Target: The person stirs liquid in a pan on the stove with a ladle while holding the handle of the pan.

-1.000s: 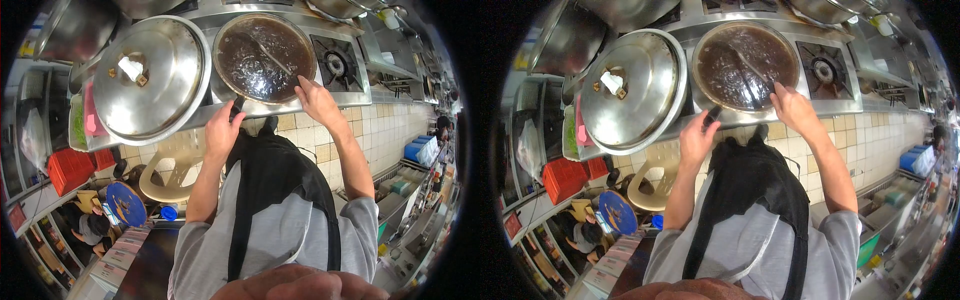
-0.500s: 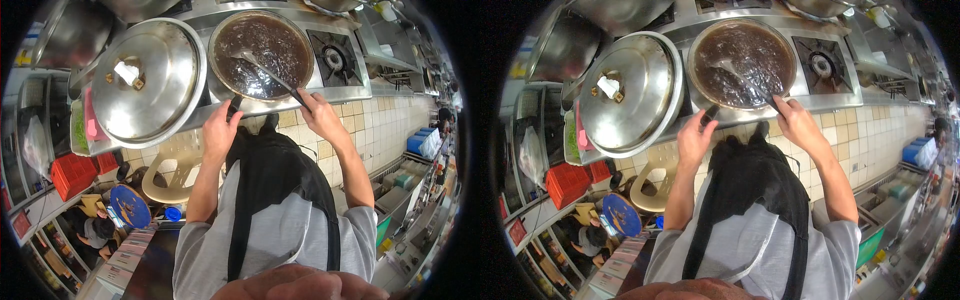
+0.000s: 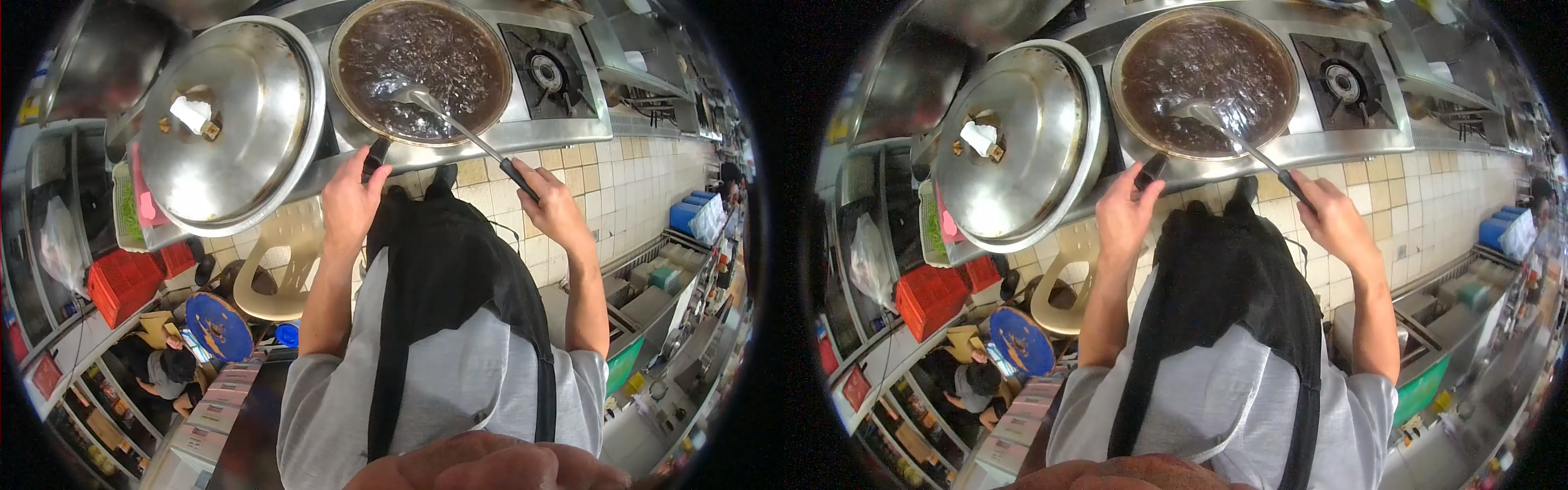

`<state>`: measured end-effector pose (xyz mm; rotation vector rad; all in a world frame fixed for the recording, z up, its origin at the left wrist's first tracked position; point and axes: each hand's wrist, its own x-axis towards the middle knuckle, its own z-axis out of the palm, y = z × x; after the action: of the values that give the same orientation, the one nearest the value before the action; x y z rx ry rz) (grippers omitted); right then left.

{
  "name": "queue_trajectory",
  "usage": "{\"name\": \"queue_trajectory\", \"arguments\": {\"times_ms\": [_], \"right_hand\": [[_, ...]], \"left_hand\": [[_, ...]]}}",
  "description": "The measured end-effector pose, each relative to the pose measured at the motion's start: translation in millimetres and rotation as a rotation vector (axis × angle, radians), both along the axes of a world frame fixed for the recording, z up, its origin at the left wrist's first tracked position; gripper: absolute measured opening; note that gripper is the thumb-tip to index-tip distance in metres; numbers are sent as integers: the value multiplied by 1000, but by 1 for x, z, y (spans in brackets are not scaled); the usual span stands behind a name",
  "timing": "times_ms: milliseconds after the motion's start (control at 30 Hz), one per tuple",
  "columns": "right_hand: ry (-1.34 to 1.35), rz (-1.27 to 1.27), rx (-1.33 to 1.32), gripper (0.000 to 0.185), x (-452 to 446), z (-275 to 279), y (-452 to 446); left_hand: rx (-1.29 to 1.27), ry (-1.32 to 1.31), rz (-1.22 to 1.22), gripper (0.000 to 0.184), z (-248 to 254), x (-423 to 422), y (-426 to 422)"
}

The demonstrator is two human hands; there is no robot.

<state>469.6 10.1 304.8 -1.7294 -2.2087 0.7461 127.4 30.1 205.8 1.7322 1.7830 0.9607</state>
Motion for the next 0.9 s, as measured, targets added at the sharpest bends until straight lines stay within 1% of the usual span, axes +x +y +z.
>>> {"name": "queue_trajectory", "arguments": {"times_ms": [100,233,333,500,600,733,900], "right_hand": [[-1,-31,-31,49,5,9,-8],[-34,-59,1,46,8,32,-15],[-20,-56,41,45,18,46,-22],[-5,-190,-67,40,22,87,-33],[4,-171,-26,40,29,94,-39],[-14,-156,-52,38,33,100,-40],[-45,-165,-62,39,35,93,-41]], "left_hand": [[-33,-1,-2,54,6,1,1],[-104,-50,13,54,7,1,1],[-99,13,12,54,10,1,2],[-85,-35,-6,53,8,0,3],[-93,-37,-11,53,9,1,4],[-96,-53,-4,53,4,-1,3],[-185,-63,-3,51,16,0,4]]}}
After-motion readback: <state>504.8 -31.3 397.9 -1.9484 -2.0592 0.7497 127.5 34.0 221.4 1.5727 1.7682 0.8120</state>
